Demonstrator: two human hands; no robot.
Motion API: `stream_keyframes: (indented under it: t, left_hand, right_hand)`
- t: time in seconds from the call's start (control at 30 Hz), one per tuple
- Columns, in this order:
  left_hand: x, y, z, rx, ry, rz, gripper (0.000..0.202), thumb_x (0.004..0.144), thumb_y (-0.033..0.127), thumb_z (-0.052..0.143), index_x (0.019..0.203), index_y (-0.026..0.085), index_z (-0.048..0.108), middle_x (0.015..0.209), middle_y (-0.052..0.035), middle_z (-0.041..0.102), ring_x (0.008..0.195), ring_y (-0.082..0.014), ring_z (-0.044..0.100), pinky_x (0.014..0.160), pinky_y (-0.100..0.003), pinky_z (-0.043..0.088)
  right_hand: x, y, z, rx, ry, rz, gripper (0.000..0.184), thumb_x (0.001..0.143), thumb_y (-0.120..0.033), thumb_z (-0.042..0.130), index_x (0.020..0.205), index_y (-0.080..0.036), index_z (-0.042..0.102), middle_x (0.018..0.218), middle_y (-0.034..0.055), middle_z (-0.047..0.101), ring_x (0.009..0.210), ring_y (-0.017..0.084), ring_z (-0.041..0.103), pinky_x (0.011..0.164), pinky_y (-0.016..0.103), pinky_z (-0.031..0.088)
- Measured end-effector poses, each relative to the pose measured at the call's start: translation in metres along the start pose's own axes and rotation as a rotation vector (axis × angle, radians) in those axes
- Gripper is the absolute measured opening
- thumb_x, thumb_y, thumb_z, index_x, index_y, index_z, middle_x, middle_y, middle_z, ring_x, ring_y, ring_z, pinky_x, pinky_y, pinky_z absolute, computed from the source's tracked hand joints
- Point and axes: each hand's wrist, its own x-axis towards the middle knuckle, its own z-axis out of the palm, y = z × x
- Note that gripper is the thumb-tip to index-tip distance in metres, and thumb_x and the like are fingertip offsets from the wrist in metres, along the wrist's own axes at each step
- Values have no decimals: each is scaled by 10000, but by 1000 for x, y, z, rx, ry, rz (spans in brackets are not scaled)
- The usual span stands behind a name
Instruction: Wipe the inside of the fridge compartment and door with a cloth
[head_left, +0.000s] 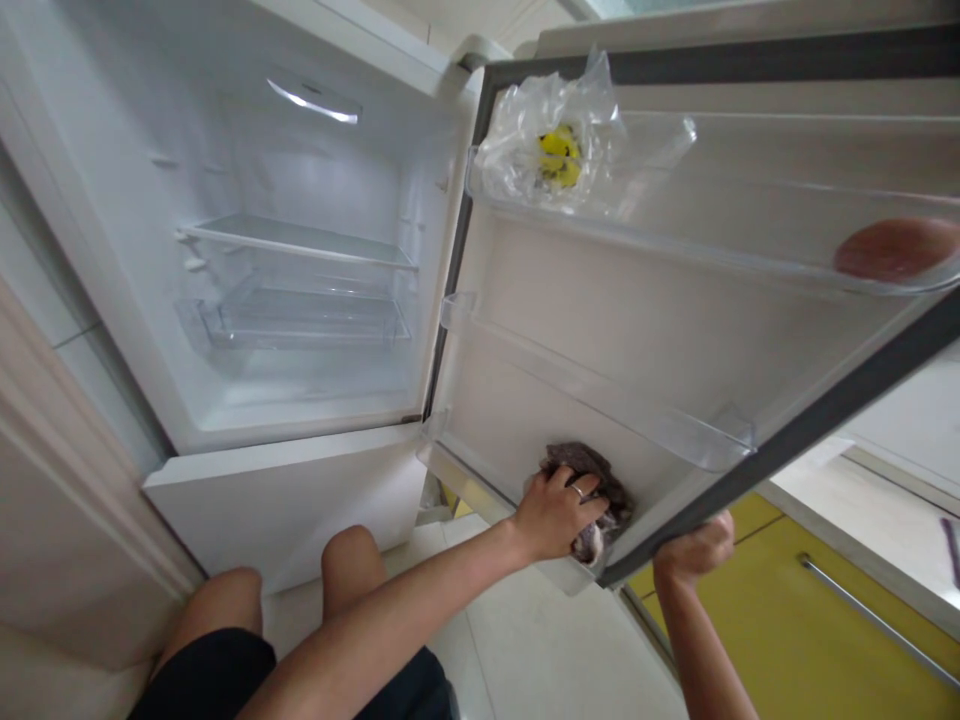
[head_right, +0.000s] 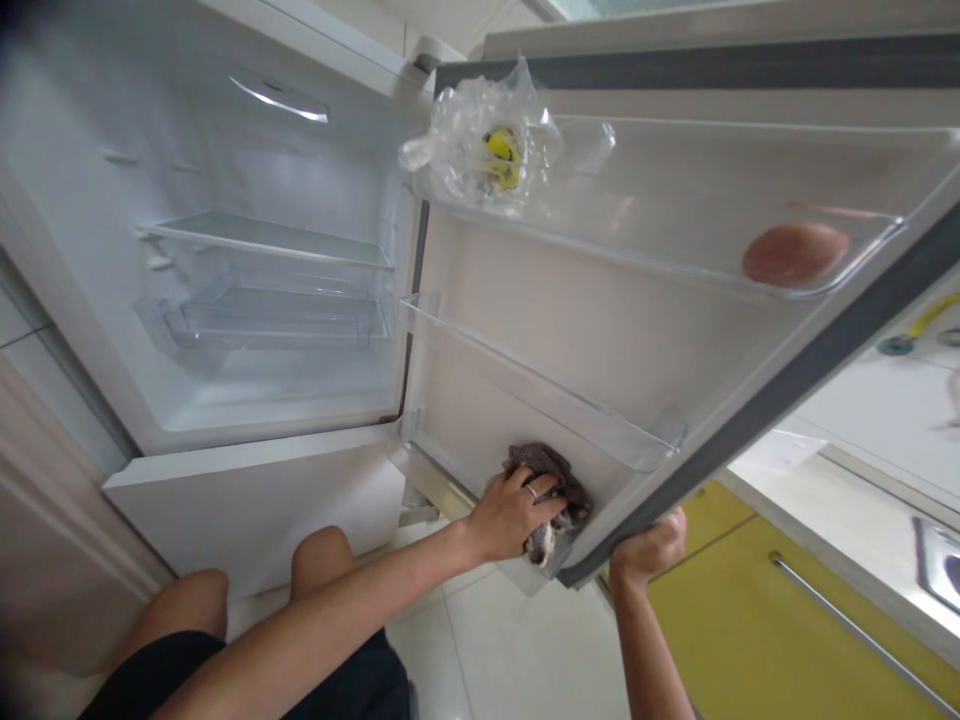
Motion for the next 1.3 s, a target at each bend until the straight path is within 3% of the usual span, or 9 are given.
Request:
stream_keyframes:
  t: [0.2,0.37,0.53,0.67,0.77,0.9,0.97,1.13,1.3]
  left_hand:
    - [1,-33,9,-84,-247,-271,432,825,305,669,1256,273,686,1361,-102,618,1158,-300,647,857,-399,609]
    - [0,-65,1,-43,-295,-372,368,795,247,692,1159,257,740,1218,-94,699,1087,-273,704,872,-353,601]
    - [-16,-107,-14,96,-277,-593,337,815,132,621,1129,174,736,1148,-163,721,1084,-318,713,838,-396,606]
    - [-28,-132,-33,216,-171,-698,376,839,69,566,1180,160,696,1243,-203,669,1156,-332,674,851,-407,593]
    - [-35,-146,-52,260,-91,-720,382,852,73,567,1202,190,667,1239,-167,656,1158,-296,665,855,-370,582]
    - [-41,-152,-82,278,32,-756,420,871,118,593,1275,231,606,1277,-125,631,1133,-264,669,858,-357,580]
    - [-42,-151,-96,260,161,-754,451,879,129,597,1314,250,581,1313,-114,621,1161,-264,659,890,-361,578]
    - [-44,-144,-121,99,581,-623,446,844,108,616,1270,239,613,1304,-100,639,1189,-263,648,973,-364,561]
    - [-63,-133,-124,-122,777,-409,410,764,99,651,1160,206,632,1170,-77,681,1125,-224,660,1016,-356,537]
  right_hand:
    - [0,-2,-1,1,-16,28,294,886,-435,343,645,-266,344,649,-32,329,628,156,309,605,343,250]
    - [1,-1,0,31,8,44,311,865,-476,349,634,-271,312,629,-45,290,606,148,273,586,334,238]
    - [0,-2,1,53,15,49,363,883,-519,369,629,-262,331,633,-44,292,609,147,283,575,319,220]
    - [1,10,0,48,-7,5,383,929,-499,343,629,-261,331,626,-41,308,593,148,290,572,318,226]
    - [3,20,0,35,-11,-18,394,945,-506,343,638,-260,332,628,-43,309,587,147,284,573,318,217]
    - [4,22,1,53,-2,-12,376,938,-478,357,632,-263,318,624,-43,295,576,148,271,565,321,207]
    - [4,20,1,32,4,-27,368,934,-448,350,617,-264,310,618,-38,291,573,151,270,562,324,195]
    - [3,11,0,22,8,-33,351,916,-445,335,614,-268,307,620,-37,290,575,150,270,561,329,195]
    - [2,5,0,66,-17,-29,413,924,-536,358,614,-263,340,618,-37,311,591,148,285,570,327,210]
